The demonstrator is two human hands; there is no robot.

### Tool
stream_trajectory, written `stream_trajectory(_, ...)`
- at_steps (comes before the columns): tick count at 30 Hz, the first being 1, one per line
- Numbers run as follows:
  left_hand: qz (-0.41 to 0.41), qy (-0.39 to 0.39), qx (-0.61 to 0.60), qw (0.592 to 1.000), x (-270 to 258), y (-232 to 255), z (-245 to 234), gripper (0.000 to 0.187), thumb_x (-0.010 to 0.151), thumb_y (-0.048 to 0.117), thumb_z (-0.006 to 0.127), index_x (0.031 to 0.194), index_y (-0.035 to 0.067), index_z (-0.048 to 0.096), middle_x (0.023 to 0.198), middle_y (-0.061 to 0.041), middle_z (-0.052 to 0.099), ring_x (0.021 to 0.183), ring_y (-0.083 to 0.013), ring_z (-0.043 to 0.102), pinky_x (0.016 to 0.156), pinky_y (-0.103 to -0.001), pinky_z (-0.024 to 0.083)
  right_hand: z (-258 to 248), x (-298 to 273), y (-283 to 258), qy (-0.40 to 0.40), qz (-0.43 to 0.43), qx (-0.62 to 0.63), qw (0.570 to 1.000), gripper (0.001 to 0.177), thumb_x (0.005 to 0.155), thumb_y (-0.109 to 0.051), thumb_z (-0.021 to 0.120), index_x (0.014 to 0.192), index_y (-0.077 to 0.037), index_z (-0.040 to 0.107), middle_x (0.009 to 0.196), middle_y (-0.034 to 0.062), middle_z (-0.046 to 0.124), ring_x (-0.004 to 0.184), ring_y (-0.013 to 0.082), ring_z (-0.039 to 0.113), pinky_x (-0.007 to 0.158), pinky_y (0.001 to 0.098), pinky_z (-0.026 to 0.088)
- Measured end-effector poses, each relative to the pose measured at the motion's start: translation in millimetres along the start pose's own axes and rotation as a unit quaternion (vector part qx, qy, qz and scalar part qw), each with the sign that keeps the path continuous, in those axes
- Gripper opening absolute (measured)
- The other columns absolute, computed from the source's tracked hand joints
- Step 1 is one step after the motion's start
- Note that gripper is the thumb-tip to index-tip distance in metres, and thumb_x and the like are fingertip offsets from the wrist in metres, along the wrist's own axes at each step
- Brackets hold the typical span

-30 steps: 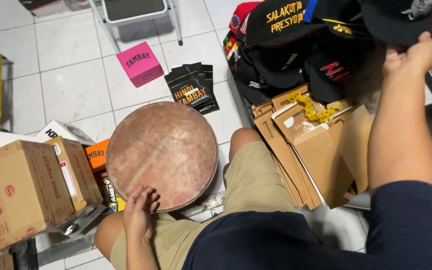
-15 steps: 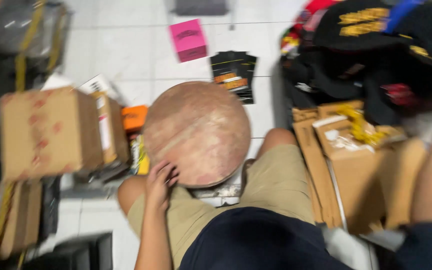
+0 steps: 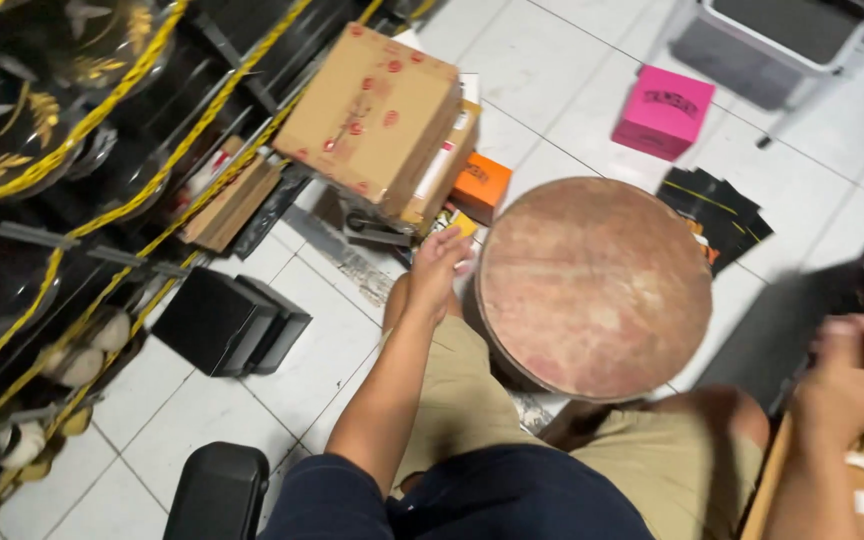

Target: The person sorts through various caps and boxes, then assembles a flat cardboard box by folding it into shape and placing a cap inside before closing it.

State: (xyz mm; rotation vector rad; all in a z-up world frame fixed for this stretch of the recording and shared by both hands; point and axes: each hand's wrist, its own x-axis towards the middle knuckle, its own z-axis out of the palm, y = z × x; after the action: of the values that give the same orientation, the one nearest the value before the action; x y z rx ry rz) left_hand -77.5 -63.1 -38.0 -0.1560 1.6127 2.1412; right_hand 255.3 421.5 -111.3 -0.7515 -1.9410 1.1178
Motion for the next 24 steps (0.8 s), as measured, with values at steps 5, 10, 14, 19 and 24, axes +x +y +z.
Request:
stream_trajectory(5,0.083,0.188,-0.079,0.975,68,32,-58,0.058,0.091,0.026,0.064,0.142,0.006,0.048,0.12,-0.012,0.059,0.103,-0.02,0.056,0.094,-0.042,0.047,166,-60,-146,-0.101,0.107,0.14,0.979,0.017,0.107,0.0,0.062,0.123,-0.005,0.058,0.112,0.0076,0.064,0.093,0.0129,0.063,0.079,0.023,0.052)
stream_trajectory(10,-0.059,0.251,-0.06,0.964,121,51,-101,0.128,0.068,0.049,0.072,0.164,0.014,-0.006,0.168,-0.024,0.011,0.153,-0.0444,0.02,0.115,-0.067,0.028,226,-99,-164,-0.271,0.32,0.075,0.905,0.029,0.1,-0.008,0.062,0.127,0.002,0.063,0.113,0.0125,0.068,0.087,0.02,0.061,0.08,0.0299,0.048)
stream_trajectory(14,-0.091,0.196,-0.091,0.972,175,19,-129,0.123,0.062,0.054,0.075,0.158,0.011,0.012,0.159,-0.038,0.024,0.142,-0.0609,0.031,0.113,-0.07,0.022,235,-121,-157,-0.255,0.218,0.016,0.942,0.028,0.093,0.0,0.066,0.121,0.006,0.066,0.105,0.0131,0.069,0.085,0.0173,0.06,0.081,0.0264,0.049)
stream_trajectory(19,-0.058,0.215,-0.129,0.966,170,25,-121,0.119,0.059,0.051,0.074,0.158,0.019,0.015,0.155,-0.026,0.033,0.125,-0.0447,0.052,0.096,-0.061,0.043,234,-120,-150,-0.242,0.26,0.09,0.931,0.024,0.101,0.001,0.06,0.124,0.005,0.063,0.091,0.0116,0.065,0.074,0.0163,0.059,0.067,0.0247,0.047)
stream_trajectory(24,0.055,0.147,-0.344,0.926,141,6,-149,0.075,0.079,0.046,0.062,0.142,0.006,0.052,0.136,-0.02,0.058,0.115,-0.0335,0.058,0.091,-0.044,0.049,231,-119,-149,-0.244,0.252,0.089,0.932,0.023,0.103,-0.001,0.059,0.125,0.006,0.06,0.092,0.0104,0.063,0.074,0.0166,0.059,0.067,0.025,0.048)
